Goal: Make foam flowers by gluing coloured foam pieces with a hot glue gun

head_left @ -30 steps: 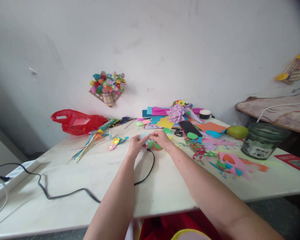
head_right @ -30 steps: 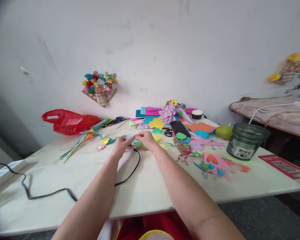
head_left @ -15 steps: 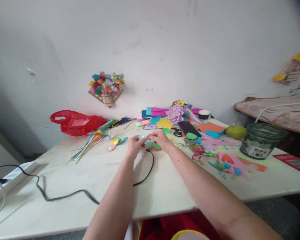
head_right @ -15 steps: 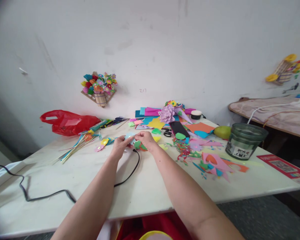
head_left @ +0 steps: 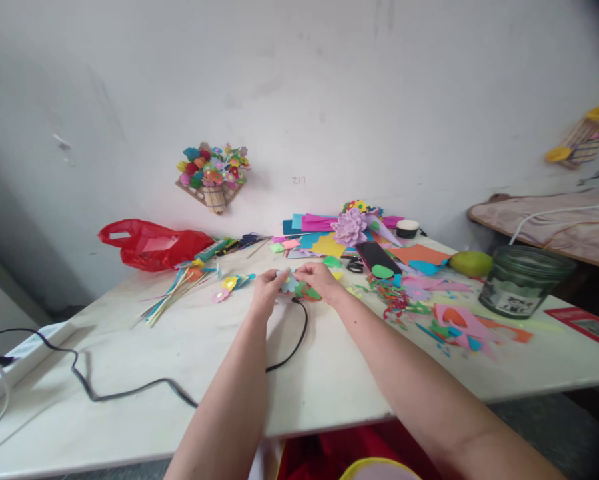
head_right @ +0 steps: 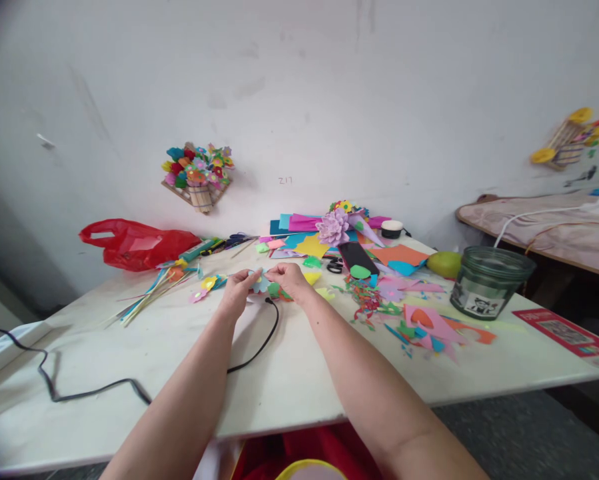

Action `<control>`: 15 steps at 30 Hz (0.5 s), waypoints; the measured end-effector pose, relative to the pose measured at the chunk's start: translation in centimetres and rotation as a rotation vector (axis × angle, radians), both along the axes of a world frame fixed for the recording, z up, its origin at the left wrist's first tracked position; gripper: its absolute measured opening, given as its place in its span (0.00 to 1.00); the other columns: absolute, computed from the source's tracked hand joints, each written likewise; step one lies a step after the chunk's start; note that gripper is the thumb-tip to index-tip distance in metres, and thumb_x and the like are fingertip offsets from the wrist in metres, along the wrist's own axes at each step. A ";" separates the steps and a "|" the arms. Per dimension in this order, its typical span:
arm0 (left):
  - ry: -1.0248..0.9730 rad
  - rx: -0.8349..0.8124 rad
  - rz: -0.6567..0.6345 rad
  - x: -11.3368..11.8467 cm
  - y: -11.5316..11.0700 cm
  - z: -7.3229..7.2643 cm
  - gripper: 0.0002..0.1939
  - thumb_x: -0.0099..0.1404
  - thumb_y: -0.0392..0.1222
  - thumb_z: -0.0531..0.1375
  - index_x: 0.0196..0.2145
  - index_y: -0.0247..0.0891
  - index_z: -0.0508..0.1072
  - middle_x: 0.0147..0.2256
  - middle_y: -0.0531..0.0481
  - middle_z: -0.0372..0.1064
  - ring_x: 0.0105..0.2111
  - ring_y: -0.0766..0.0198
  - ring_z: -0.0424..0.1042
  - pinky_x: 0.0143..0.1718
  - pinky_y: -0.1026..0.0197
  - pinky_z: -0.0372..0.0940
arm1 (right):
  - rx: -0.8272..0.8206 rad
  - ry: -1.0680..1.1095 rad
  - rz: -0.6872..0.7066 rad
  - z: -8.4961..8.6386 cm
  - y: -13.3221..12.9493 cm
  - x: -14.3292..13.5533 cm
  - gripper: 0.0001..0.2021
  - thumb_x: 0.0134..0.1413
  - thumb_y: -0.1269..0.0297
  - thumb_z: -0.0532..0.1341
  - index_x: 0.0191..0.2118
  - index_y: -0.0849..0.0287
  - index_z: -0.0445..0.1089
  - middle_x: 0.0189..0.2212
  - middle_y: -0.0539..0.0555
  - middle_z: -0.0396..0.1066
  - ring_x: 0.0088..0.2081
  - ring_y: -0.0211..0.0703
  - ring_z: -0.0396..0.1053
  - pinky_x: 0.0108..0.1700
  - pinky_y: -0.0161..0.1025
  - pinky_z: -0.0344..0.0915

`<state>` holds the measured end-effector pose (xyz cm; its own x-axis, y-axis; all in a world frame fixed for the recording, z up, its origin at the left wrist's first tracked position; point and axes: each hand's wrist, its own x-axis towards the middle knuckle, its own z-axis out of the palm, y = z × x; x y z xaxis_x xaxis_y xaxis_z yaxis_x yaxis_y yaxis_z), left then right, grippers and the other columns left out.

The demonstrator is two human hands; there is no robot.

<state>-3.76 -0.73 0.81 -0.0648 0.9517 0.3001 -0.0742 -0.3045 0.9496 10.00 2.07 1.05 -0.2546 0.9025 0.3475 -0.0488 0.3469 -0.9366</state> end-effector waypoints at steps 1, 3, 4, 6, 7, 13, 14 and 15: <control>-0.029 -0.007 0.001 -0.1 0.1 0.0 0.17 0.46 0.52 0.60 0.19 0.33 0.65 0.15 0.55 0.60 0.15 0.72 0.60 0.18 0.68 0.58 | -0.001 0.009 0.001 0.0 0.0 0.0 0.09 0.34 0.62 0.62 0.22 0.64 0.68 0.19 0.48 0.65 0.21 0.32 0.59 0.22 0.30 0.54; -0.094 -0.029 0.010 -0.2 0.3 0.0 0.17 0.47 0.52 0.59 0.20 0.33 0.66 0.15 0.55 0.60 0.16 0.71 0.60 0.19 0.66 0.61 | -0.021 0.035 0.004 0.1 0.0 0.1 0.09 0.34 0.62 0.62 0.22 0.64 0.68 0.19 0.48 0.65 0.21 0.32 0.59 0.21 0.30 0.54; -0.125 -0.041 0.015 -0.4 0.4 0.0 0.17 0.47 0.52 0.59 0.20 0.33 0.66 0.15 0.56 0.59 0.16 0.71 0.60 0.19 0.64 0.62 | -0.037 0.049 0.004 0.1 0.0 0.2 0.09 0.34 0.62 0.62 0.22 0.63 0.67 0.20 0.49 0.66 0.21 0.32 0.59 0.21 0.30 0.54; -0.158 -0.061 0.013 -0.6 0.5 -0.1 0.16 0.46 0.50 0.60 0.19 0.33 0.65 0.14 0.56 0.57 0.16 0.70 0.61 0.20 0.63 0.63 | -0.069 0.071 -0.002 0.2 0.0 0.3 0.09 0.34 0.61 0.62 0.22 0.63 0.67 0.20 0.49 0.66 0.21 0.33 0.60 0.20 0.30 0.54; -0.158 -0.067 0.010 -0.8 0.5 0.0 0.15 0.45 0.49 0.61 0.18 0.33 0.64 0.14 0.56 0.58 0.16 0.70 0.61 0.20 0.63 0.63 | -0.079 0.077 -0.007 0.2 0.0 0.3 0.09 0.34 0.61 0.62 0.22 0.63 0.67 0.20 0.50 0.66 0.21 0.33 0.60 0.20 0.30 0.54; -0.020 -0.021 0.033 -1.4 0.1 0.6 0.16 0.46 0.50 0.61 0.23 0.32 0.68 0.16 0.52 0.64 0.16 0.69 0.64 0.20 0.65 0.63 | -0.088 0.100 -0.028 0.4 -0.1 0.4 0.10 0.37 0.60 0.61 0.22 0.62 0.66 0.22 0.52 0.68 0.23 0.35 0.63 0.18 0.29 0.54; -0.001 -0.016 0.056 -1.5 0.0 0.8 0.17 0.46 0.51 0.61 0.24 0.32 0.68 0.16 0.52 0.65 0.16 0.69 0.65 0.20 0.65 0.63 | -0.090 0.106 -0.030 0.4 -0.1 0.4 0.10 0.38 0.59 0.60 0.22 0.63 0.66 0.24 0.54 0.69 0.24 0.36 0.65 0.18 0.28 0.53; 0.004 -0.012 0.089 -1.6 0.1 0.9 0.18 0.45 0.51 0.61 0.25 0.31 0.68 0.16 0.51 0.65 0.16 0.69 0.65 0.20 0.65 0.63 | -0.096 0.112 -0.036 0.4 -0.1 0.4 0.10 0.38 0.59 0.59 0.23 0.63 0.66 0.26 0.55 0.70 0.25 0.36 0.65 0.17 0.28 0.53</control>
